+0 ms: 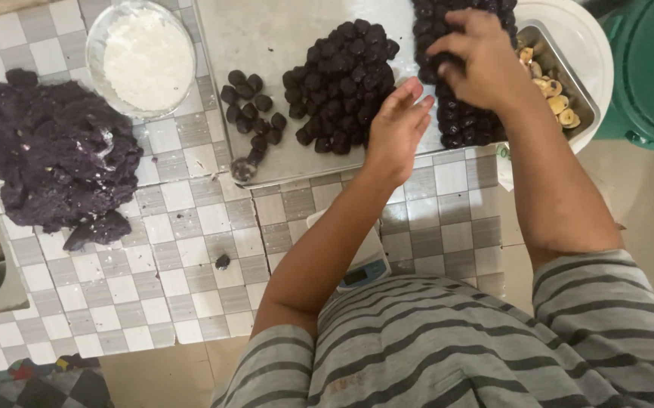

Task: Portioning and shaping dark dough into balls using a digital scale and placing them on a tray

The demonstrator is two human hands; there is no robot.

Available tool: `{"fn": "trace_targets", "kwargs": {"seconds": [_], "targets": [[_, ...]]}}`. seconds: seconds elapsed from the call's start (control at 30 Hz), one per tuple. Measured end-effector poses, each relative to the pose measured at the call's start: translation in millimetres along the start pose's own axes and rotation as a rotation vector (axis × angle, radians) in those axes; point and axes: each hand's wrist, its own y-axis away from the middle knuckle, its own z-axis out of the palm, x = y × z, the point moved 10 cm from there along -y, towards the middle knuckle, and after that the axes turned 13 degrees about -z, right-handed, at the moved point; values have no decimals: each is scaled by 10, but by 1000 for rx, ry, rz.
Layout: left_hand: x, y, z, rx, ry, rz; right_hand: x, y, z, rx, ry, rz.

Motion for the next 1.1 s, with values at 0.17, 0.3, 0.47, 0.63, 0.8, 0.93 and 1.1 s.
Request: {"fn": "trace_targets", "kwargs": {"seconds": [0.17,0.3,0.47,0.63,0.8,0.93,1.1], "targets": [[529,463,-25,-82,-319,284,-157,53,283,-185,240,-116],[1315,1063,-282,185,-828,650,-68,61,271,-100,369,-135],[1698,1539,-588,485,-1273,1075,-283,48,203,-51,389,-178],[1226,1185,-553,600,-1822,981,-701,-242,60,-17,151,-141],[1058,962,-698,615,-1922,845,-883,-329,377,-148,131,-31],[1084,902,-833,584,-1827,883,-774,-247,656,-81,65,49],[1139,1071,-705,552,-1746,929,-806,-314,607,-62,117,71]]}}
